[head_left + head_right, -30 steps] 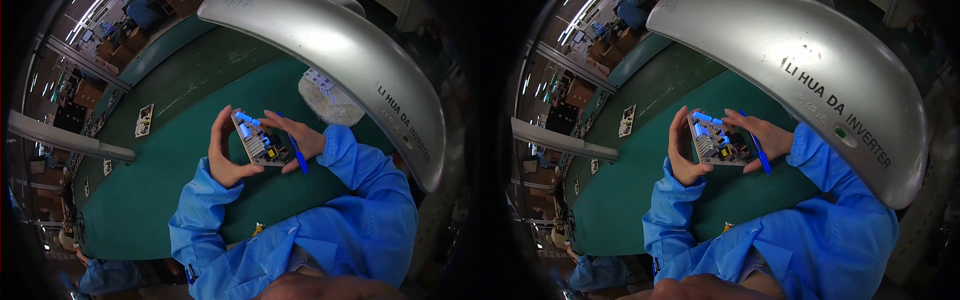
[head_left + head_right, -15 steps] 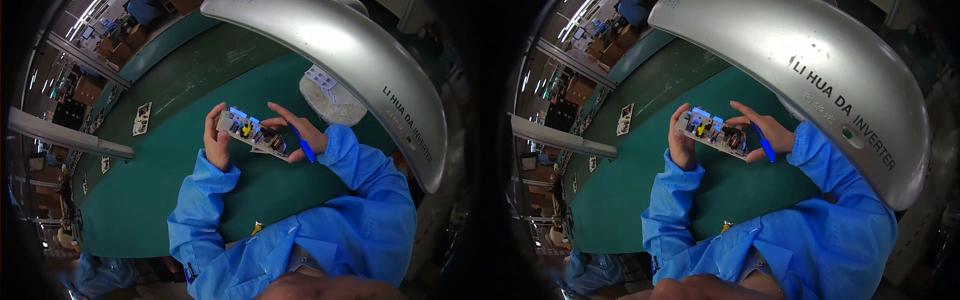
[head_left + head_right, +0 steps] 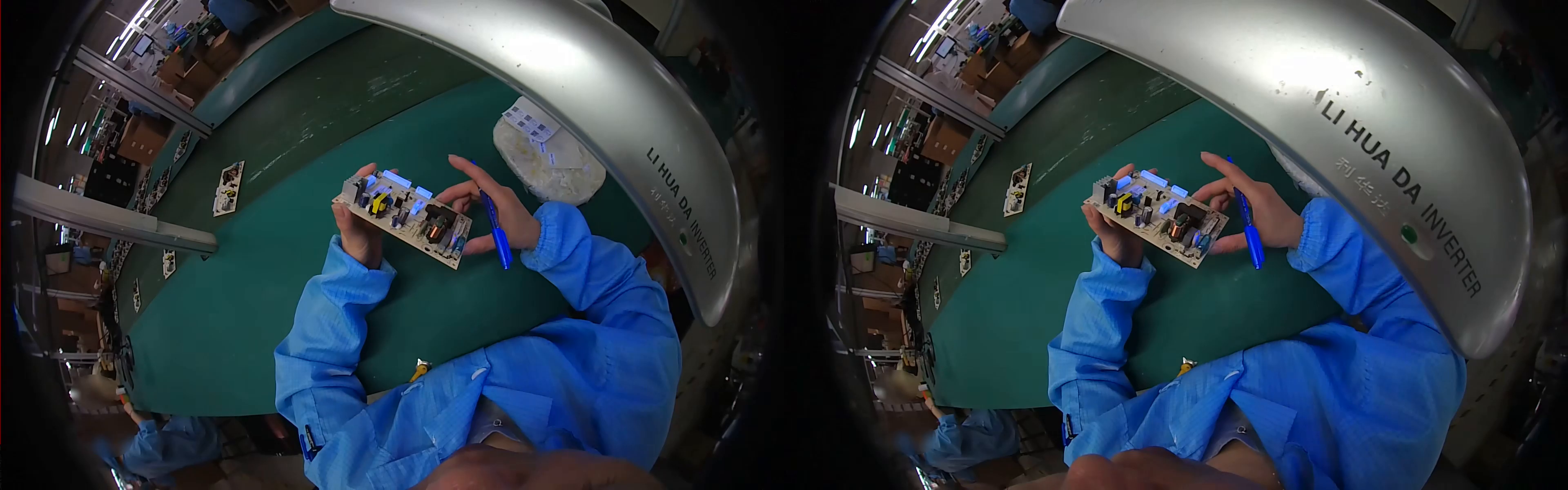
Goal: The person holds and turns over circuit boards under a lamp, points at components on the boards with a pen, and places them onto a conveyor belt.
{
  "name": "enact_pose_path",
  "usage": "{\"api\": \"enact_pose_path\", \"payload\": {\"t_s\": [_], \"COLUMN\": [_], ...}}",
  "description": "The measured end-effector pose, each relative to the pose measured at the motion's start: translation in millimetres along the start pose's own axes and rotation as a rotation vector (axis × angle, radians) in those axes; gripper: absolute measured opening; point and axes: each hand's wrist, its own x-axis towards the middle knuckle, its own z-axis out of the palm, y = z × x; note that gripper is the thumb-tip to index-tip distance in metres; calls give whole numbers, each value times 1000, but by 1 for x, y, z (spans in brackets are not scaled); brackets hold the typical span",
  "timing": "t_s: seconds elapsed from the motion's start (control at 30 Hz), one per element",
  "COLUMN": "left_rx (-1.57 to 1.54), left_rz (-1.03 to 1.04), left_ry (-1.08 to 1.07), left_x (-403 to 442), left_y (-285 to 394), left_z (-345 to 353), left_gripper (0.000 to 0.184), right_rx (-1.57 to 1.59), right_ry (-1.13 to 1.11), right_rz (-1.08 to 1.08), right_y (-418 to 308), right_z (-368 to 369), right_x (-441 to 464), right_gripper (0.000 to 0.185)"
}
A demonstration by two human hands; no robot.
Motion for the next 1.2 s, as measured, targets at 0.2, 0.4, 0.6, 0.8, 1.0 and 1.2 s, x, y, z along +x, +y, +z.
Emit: {"api": "enact_pose_path", "payload": {"t_s": [0.2,0.4,0.6,0.8,1.0,1.2], "left_rx": [-128,-426,-553,-511,-506,-578], "left_rz": [-118,-284,-274,-199,-189,-209], "left_ry": [164,180,-5,-95,-120,-195], "left_x": [1,-1,-1,-2,1,4], "left_y": [-2,2,4,9,8,5], "left_z": [16,23,15,25,29,29], "left_gripper": [95,100,105,103,103,103], "right_rx": [92,187,68,-88,-136,-162], "right_ry": [84,71,16,21,20,-35], "right_rz": [36,-10,-99,-224,-278,-311], "right_y": [-4,-9,-5,-2,-1,-3], "right_z": [1,10,16,10,6,0], "right_x": [-3,-9,-15,-20,-21,-21], "right_gripper": [106,96,91,87,85,82]}}
